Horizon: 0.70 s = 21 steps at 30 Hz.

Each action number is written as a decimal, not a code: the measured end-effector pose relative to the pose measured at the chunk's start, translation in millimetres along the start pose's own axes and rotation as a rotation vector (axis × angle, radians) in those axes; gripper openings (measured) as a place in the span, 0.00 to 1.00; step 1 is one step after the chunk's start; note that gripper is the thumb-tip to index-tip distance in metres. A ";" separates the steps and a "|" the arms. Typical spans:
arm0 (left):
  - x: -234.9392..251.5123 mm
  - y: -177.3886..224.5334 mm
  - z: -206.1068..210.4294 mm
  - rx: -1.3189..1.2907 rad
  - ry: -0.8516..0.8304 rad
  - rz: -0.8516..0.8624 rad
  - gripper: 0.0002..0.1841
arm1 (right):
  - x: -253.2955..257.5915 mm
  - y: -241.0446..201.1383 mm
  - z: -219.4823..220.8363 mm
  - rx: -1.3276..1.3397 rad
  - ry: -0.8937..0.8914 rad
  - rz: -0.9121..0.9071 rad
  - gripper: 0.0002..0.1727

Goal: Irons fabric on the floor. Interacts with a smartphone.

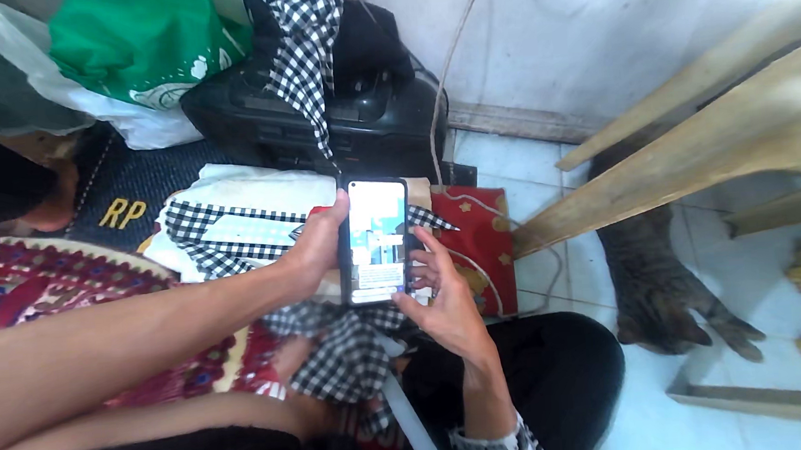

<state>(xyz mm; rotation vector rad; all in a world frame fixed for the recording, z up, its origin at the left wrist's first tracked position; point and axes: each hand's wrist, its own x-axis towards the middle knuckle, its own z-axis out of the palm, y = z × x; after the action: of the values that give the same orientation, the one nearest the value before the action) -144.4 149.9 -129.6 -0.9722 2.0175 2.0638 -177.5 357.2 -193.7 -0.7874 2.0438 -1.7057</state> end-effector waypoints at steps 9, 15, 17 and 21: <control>-8.7 12.1 9.1 0.006 0.048 -0.046 0.36 | -0.2 -0.8 0.1 0.002 0.001 -0.012 0.48; 6.8 -4.4 1.4 -0.018 -0.003 0.017 0.39 | -0.1 -0.1 0.1 0.023 0.011 -0.022 0.45; 33.5 -30.4 -12.9 -0.067 -0.085 0.085 0.41 | -0.2 0.9 0.2 0.027 0.016 -0.016 0.44; -1.5 6.5 8.0 -0.022 0.022 -0.035 0.37 | -0.4 -0.7 -0.6 0.022 0.024 -0.017 0.43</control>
<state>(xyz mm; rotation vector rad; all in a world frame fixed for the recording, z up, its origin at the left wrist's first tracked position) -149.3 157.0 -123.9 -1.0310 1.9779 2.0702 -177.5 357.7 -193.0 -0.7828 2.0367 -1.7516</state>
